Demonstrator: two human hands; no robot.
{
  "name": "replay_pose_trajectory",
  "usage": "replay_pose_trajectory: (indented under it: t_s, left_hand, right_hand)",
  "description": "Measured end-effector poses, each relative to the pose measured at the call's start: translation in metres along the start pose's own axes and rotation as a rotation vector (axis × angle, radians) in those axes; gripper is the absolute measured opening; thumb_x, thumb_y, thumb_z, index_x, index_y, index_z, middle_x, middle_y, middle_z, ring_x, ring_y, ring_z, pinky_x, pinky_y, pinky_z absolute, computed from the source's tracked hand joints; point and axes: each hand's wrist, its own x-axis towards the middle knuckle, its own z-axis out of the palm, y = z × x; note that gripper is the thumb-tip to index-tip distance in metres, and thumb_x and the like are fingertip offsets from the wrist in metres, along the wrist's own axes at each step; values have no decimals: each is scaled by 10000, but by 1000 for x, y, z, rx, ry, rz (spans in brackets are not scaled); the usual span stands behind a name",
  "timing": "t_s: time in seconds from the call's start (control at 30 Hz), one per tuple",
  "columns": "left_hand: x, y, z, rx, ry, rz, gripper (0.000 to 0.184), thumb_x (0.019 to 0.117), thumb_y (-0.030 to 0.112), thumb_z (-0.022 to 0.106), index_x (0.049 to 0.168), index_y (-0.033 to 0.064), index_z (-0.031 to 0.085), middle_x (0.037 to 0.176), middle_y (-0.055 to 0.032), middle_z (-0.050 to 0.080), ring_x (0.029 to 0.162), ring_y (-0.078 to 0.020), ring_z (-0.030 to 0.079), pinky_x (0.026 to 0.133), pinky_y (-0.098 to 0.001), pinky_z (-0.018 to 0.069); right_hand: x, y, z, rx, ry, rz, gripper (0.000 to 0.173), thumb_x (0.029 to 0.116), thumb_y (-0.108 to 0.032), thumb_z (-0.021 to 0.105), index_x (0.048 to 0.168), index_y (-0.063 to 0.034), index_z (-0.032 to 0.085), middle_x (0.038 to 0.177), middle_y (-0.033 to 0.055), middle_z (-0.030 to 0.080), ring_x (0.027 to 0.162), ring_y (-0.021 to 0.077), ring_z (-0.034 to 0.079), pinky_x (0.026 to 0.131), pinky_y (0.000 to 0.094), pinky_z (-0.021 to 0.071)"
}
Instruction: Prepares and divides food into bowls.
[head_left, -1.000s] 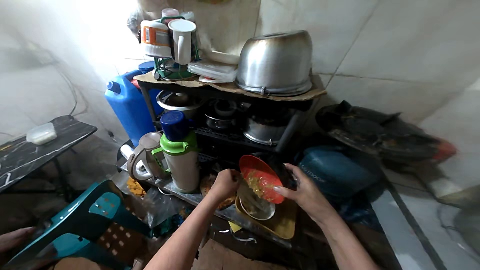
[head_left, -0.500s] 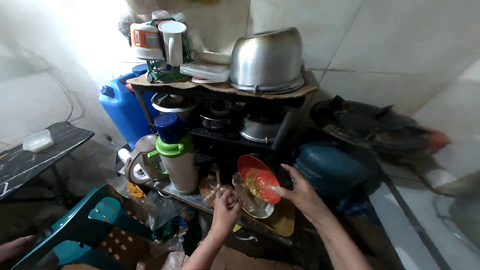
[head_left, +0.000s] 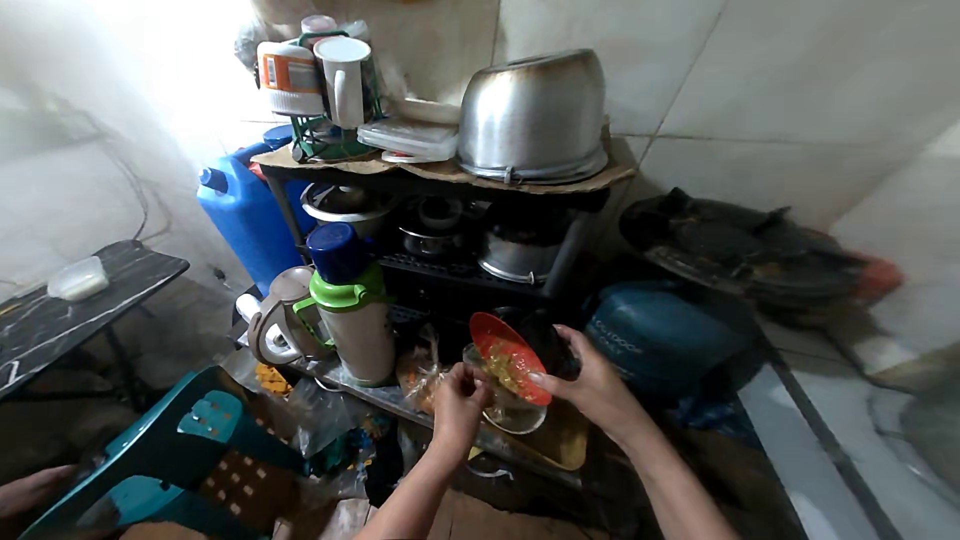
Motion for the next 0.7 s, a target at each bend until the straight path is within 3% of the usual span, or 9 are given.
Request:
replay_pose_trajectory:
  t_s: [0.13,0.23,0.37,0.47,0.53,0.7]
  left_hand:
    - [-10,11,2,-124,-20,-75,205,954,-32,617,1156,-62,612,1053,-120,658,805,-128,682,778,-289,600]
    - [-11,13,2,-158,19,-126,410,947,-51,597,1353,-63,535,1272,-169,597,849,-118,665,786,-272,575]
    - [-13,14,6,-235,86,-147,436,936,-82,579,1362,-84,487,1159,-164,599,830,-122,642,774,-271,566]
    - [-12,15,7,-324,108,-169,472,939,-87,581,1395,-77,460,1276,-190,565,916,-150,649,821,-292,567]
    - [-16,11,9,-334,129,-177,469,934,-87,576,1385,-83,449,1223,-183,570,918,-152,634,815,-293,559]
    - [-16,6,9,-366,110,-164,485,949,-54,600,1409,-41,448,1346,-187,534,966,-162,647,841,-301,564]
  right_hand:
    - [-5,-16,-2,-160,-15,-79,968,677,-329,899,1468,13,458,1452,234,494,1300,378,516,1054,535,453]
    - [-16,-31,3,-278,-4,-151,998,643,-375,905,1460,3,474,1461,222,495,1300,380,528,1036,542,477]
    - [-26,-24,16,-398,-68,-160,1016,657,-425,905,1464,13,469,1474,239,482,1317,392,523,1064,526,467]
    - [-29,-18,21,-360,57,-234,1019,613,-436,884,1419,55,501,1411,279,526,1251,436,559,1004,562,497]
    - [-33,-16,22,-370,-29,-170,1018,635,-387,910,1448,44,476,1450,277,491,1291,433,533,1043,554,475]
    - [-31,-8,15,-352,3,-183,1024,618,-431,882,1430,57,492,1413,292,517,1275,461,531,1032,603,461]
